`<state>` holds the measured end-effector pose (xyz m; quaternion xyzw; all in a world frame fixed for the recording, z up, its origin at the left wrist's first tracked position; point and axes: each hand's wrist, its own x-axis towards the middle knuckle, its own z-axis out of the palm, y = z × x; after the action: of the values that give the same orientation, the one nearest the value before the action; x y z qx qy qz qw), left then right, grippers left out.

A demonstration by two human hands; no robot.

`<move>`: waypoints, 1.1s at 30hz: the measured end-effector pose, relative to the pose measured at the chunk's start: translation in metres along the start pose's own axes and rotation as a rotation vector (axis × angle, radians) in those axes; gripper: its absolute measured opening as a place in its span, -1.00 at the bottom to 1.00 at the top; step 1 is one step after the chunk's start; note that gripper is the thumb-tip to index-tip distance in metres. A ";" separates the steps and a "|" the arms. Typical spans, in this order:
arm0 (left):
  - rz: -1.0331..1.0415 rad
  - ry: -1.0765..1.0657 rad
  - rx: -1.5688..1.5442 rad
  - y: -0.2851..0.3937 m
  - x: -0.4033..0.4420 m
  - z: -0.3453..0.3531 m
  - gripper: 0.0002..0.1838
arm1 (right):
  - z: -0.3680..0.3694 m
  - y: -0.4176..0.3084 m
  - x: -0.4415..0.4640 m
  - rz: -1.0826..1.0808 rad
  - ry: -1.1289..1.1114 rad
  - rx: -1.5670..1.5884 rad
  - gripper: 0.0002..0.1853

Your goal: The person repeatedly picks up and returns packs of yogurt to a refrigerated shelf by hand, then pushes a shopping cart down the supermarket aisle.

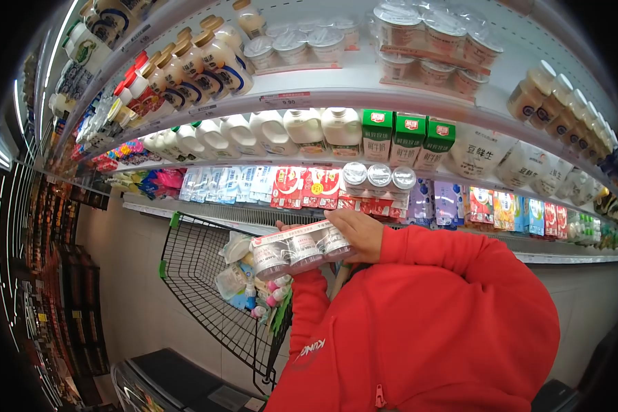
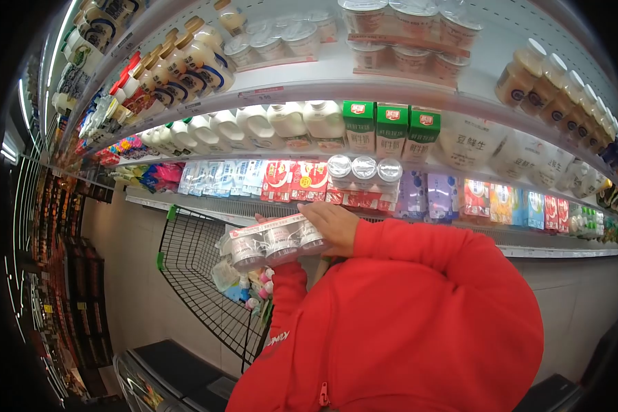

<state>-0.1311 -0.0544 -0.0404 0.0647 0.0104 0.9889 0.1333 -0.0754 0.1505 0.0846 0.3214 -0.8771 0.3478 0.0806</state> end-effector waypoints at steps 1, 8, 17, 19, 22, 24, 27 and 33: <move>0.000 0.003 0.000 0.000 0.001 -0.003 -0.46 | 0.001 0.000 -0.001 -0.009 0.016 0.003 0.16; -0.040 -0.072 -0.072 0.004 0.005 -0.028 -0.43 | -0.004 -0.003 0.000 0.002 0.030 -0.020 0.08; -0.287 -0.460 -0.288 -0.007 0.019 0.020 -0.27 | 0.006 -0.002 -0.001 -0.010 0.046 -0.020 0.02; -0.300 -0.316 -0.237 -0.003 0.013 0.025 -0.26 | 0.004 -0.003 -0.001 0.002 0.024 -0.054 0.01; -0.320 -0.329 -0.251 -0.009 0.016 0.040 -0.25 | 0.001 -0.005 0.001 -0.022 0.032 -0.076 0.00; -0.315 -0.359 -0.263 -0.010 0.017 0.042 -0.24 | 0.001 -0.004 0.000 -0.029 0.031 -0.091 -0.02; -0.249 -0.324 -0.225 -0.005 0.015 0.024 -0.23 | 0.003 -0.004 0.001 -0.035 0.032 -0.110 -0.03; -0.138 -0.321 -0.161 -0.003 0.016 0.000 -0.24 | 0.003 -0.003 0.001 -0.039 0.031 -0.122 -0.04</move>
<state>-0.1456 -0.0470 -0.0383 0.2097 -0.0858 0.9520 0.2057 -0.0747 0.1465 0.0847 0.3275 -0.8888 0.2971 0.1204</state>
